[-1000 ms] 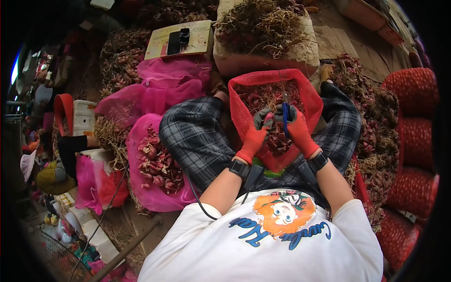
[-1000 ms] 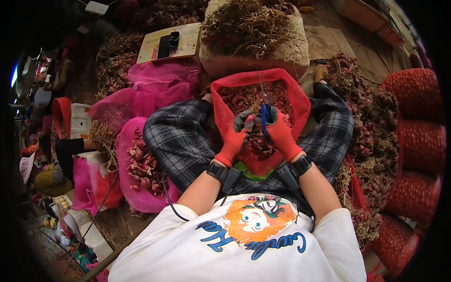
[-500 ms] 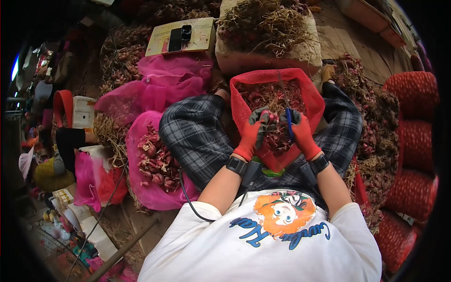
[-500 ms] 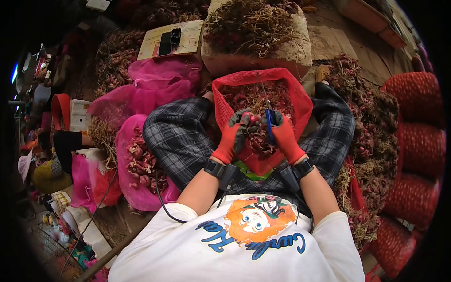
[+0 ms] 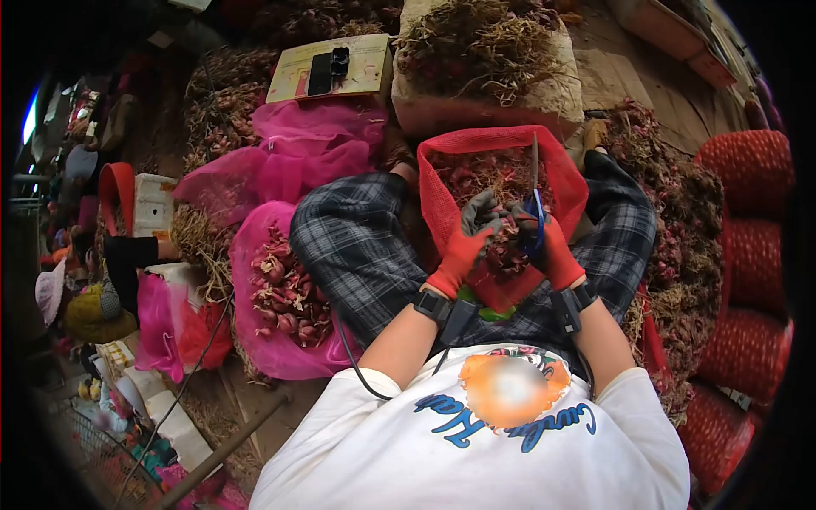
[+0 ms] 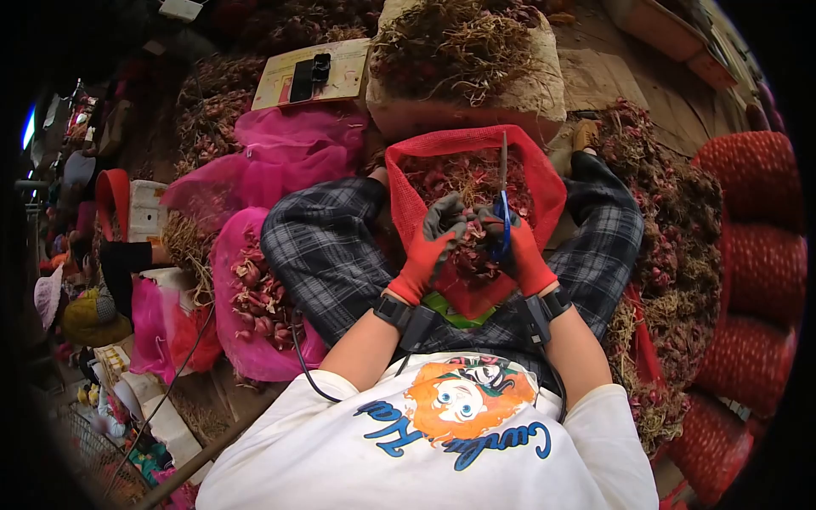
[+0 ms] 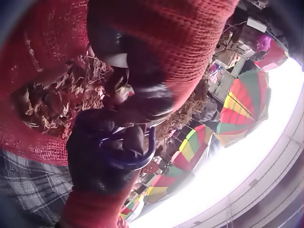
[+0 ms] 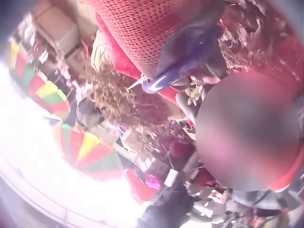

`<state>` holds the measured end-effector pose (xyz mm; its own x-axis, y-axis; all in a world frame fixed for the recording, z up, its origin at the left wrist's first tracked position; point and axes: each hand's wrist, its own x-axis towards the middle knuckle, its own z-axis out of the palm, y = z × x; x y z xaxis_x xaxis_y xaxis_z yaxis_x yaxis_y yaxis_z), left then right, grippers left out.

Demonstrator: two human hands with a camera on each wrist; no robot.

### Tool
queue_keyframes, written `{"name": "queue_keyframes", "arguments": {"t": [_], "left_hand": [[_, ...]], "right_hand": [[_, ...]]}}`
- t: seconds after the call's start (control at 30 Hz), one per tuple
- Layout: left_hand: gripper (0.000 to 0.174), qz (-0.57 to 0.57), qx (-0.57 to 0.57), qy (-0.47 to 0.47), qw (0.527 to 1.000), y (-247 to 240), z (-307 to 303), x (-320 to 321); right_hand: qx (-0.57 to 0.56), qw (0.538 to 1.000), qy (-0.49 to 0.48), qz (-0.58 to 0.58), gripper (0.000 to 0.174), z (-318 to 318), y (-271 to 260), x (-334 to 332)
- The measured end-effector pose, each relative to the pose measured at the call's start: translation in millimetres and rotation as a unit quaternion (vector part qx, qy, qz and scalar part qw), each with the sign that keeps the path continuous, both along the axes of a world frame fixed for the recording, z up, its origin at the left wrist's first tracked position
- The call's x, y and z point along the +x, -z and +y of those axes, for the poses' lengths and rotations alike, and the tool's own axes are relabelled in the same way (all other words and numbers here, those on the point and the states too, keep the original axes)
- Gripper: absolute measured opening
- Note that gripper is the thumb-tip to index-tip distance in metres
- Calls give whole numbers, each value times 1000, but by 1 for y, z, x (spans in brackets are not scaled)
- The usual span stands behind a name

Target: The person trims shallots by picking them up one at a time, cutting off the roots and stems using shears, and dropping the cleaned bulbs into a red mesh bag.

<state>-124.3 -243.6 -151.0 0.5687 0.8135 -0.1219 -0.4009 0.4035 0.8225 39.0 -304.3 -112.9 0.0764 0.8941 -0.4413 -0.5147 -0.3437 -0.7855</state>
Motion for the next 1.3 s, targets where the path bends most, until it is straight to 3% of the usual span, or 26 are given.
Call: {"name": "queue_keyframes", "arguments": {"t": [0.03, 0.13, 0.17, 0.2, 0.3, 0.37, 0.4, 0.5, 0.57, 0.63, 0.7, 0.77, 0.87, 0.97, 1.03, 1.1, 1.13, 1.2, 1.23, 1.3], "left_hand": [[42, -48, -35, -30, 998, 9, 4, 1], [32, 36, -157, 103, 982, -7, 12, -10], [30, 71, -74, 128, 986, -3, 9, -7], [29, 52, -82, 122, 988, 0, 6, -4], [27, 17, -76, 86, 993, 5, 0, 1], [25, 23, -35, 39, 998, 10, 0, -1], [24, 23, -68, 47, 996, 5, 1, -1], [23, 28, -146, 78, 986, 2, 4, -4], [25, 35, -168, 114, 978, 21, 6, -7], [23, 62, 43, 113, 991, 7, 3, -11], [24, 29, 36, 134, 990, 2, 2, -15], [28, -62, -195, 173, 963, 8, 2, -18], [36, -134, -219, 179, 950, 23, -5, -18], [28, -84, -251, 189, 946, 11, -3, -18], [29, -18, 39, 161, 986, 0, -7, -17], [31, 14, 178, 153, 972, 4, -9, -16], [33, 12, 172, 165, 971, 16, -8, -18], [36, -106, -9, 206, 973, 26, -2, -15], [37, -218, -184, 226, 932, 29, 4, -12], [39, -208, -274, 186, 920, 26, 7, -10]], "right_hand": [[68, 998, -11, -3, 18, 3, 4, -1], [92, 996, 17, -6, 19, 2, -19, -5], [82, 996, 19, -14, 19, 4, -29, -7], [73, 997, 21, -21, 19, 5, -35, -9], [63, 978, 7, -197, 21, 5, -43, -12], [64, 956, 4, -286, 24, 0, -23, -8], [65, 942, 2, -329, 26, -1, -18, -6], [-9, 993, 8, -113, 23, -7, -13, -2], [-21, 994, -7, -107, 22, -11, -9, 2], [-29, 995, -22, -94, 21, -14, -9, 3], [-29, 996, -37, -74, 22, -14, -13, 3], [-28, 997, -31, -64, 24, -11, -19, -1], [-21, 997, -41, -55, 26, -8, -16, -4], [-13, 998, -48, -45, 27, -6, -20, -9], [-21, 996, -71, -49, 28, -7, -24, -7], [-40, 990, -117, -65, 29, -8, -27, -2], [-51, 990, -113, -60, 29, -8, -31, -4], [-72, 990, -106, -52, 29, -6, -40, -7], [-58, 994, -73, -50, 29, -9, -33, -6], [-27, 999, -8, -45, 30, -16, -13, -1]]}}
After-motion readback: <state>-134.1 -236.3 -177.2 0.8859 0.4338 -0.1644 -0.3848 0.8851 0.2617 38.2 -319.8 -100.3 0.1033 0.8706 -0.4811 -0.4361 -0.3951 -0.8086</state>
